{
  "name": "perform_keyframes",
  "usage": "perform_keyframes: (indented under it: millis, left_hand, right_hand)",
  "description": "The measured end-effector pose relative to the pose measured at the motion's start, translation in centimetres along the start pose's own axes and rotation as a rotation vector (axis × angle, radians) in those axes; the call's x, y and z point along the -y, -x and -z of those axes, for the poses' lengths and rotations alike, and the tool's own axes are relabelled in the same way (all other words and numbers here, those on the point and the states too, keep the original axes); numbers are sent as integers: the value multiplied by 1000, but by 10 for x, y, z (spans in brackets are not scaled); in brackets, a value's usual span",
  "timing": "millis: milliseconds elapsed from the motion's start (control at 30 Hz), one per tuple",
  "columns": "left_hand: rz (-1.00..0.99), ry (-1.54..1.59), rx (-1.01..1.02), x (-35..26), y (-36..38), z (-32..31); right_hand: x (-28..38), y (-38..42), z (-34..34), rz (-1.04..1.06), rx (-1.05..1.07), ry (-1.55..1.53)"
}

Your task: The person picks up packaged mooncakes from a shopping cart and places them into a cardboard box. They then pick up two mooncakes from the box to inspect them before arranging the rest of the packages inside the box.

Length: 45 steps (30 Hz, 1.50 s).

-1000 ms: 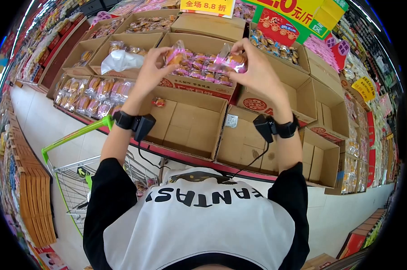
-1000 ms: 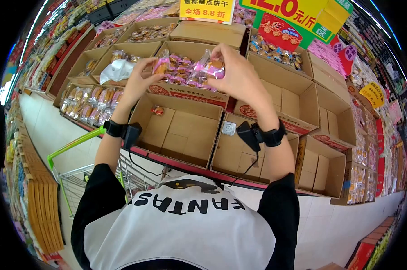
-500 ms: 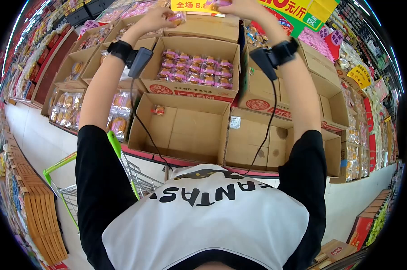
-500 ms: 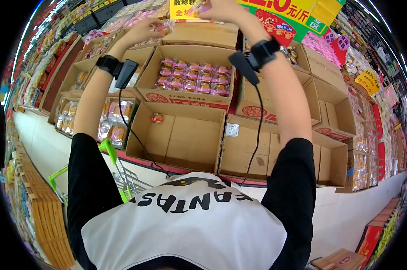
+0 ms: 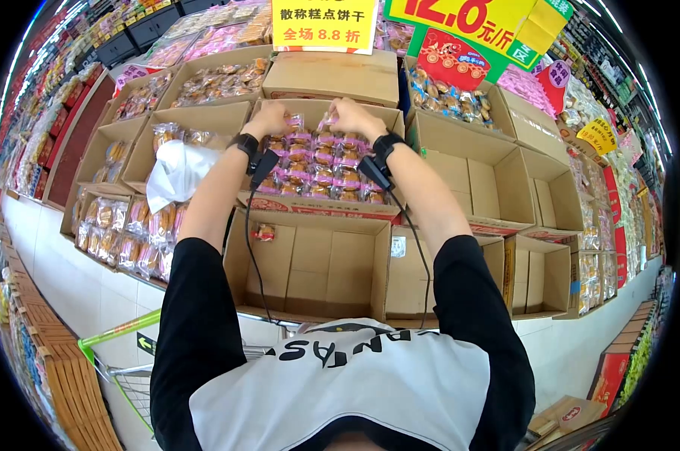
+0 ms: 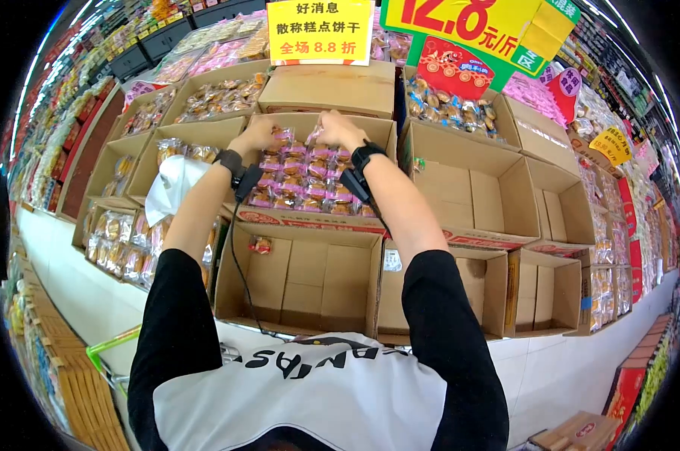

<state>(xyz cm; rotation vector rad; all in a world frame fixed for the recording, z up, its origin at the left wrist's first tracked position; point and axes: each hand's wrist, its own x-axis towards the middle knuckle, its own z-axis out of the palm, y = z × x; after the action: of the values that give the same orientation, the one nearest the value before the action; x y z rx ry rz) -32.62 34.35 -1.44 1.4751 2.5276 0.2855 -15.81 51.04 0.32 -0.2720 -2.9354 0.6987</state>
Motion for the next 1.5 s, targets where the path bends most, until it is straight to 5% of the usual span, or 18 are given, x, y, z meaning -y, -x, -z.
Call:
perform_keyframes:
  millis: [67,467,733,1033,1500]
  left_hand:
    - [-113,-97,-37,1,-6,-15]
    - [-65,-177,-8,-11,-21,-59]
    - [-117,-125,-241,5,-30,-89]
    - [-150,-90,-232,1,-29,-86]
    - [-205,-69,-193,7,-26,-80]
  right_hand:
    - [-12,-5,-20,114,-46,84]
    - [-15,-15,-75,-1,-15,183]
    - [-16,-19,-99,-16,-97,336]
    - [-29,-23,-115,56,-291,171]
    - [-35,-27,-111,56,-238,118]
